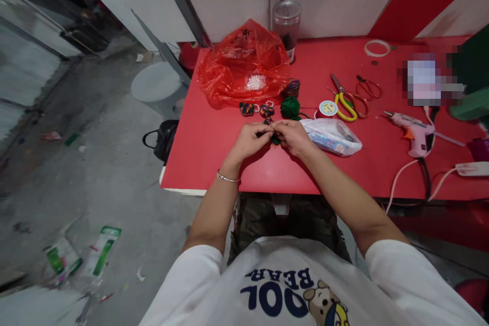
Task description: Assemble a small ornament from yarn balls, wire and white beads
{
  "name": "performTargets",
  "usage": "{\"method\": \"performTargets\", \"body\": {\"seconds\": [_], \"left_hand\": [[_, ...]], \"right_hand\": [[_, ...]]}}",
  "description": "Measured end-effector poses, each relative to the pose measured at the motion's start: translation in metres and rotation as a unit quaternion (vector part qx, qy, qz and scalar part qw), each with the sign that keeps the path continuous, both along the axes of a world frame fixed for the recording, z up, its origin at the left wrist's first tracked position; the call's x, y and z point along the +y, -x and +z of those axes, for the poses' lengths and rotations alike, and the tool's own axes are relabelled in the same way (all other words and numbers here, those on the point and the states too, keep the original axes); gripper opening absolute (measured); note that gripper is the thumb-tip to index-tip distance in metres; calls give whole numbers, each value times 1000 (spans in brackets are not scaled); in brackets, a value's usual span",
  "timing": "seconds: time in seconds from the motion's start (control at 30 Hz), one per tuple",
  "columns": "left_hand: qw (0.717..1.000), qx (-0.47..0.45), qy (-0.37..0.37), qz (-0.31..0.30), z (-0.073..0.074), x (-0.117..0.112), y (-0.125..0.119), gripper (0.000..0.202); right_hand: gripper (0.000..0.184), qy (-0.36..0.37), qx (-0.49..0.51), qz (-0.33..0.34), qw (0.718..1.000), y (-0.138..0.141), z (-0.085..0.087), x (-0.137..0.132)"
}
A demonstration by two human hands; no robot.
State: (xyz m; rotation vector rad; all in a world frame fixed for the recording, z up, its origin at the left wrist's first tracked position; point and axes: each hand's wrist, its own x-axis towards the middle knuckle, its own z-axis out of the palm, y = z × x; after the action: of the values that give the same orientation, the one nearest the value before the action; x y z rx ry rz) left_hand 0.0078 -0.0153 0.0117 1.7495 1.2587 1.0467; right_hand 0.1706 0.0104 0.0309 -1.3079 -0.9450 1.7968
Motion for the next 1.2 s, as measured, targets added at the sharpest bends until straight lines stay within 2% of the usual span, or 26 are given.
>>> {"method": "performTargets", "body": {"seconds": [0.07, 0.17, 0.27, 0.33, 0.4, 0.53, 0.67, 0.97, 1.2], "left_hand": [[999, -23, 0, 27, 0, 2, 1, 16], [996, -5, -20, 83, -2, 4, 3, 14], [989, 54, -64, 123, -5, 5, 3, 13], [983, 83, -94, 133, -5, 5, 3, 14], [980, 94, -114, 131, -5, 4, 2, 16], [982, 80, -127, 115, -5, 4, 1, 17], [987, 44, -109, 107, -4, 6, 2, 15], [992, -10, -76, 95, -4, 7, 3, 12], [992, 17, -63, 106, -5, 8, 3, 14]], "right_hand": [[12, -43, -17, 4, 999, -1, -6, 1], [14, -188, -96, 19, 977, -3, -14, 2], [17, -344, -218, 51, 912, -8, -18, 2], [18, -407, -273, 69, 869, -9, -18, 1], [19, -439, -304, 72, 842, -9, -19, -1], [19, -464, -339, 62, 816, -7, -21, -3], [18, -472, -348, 43, 809, -7, -21, -4], [13, -463, -341, -2, 818, -6, -18, -5], [13, -428, -346, 35, 834, -6, -19, -2]]}}
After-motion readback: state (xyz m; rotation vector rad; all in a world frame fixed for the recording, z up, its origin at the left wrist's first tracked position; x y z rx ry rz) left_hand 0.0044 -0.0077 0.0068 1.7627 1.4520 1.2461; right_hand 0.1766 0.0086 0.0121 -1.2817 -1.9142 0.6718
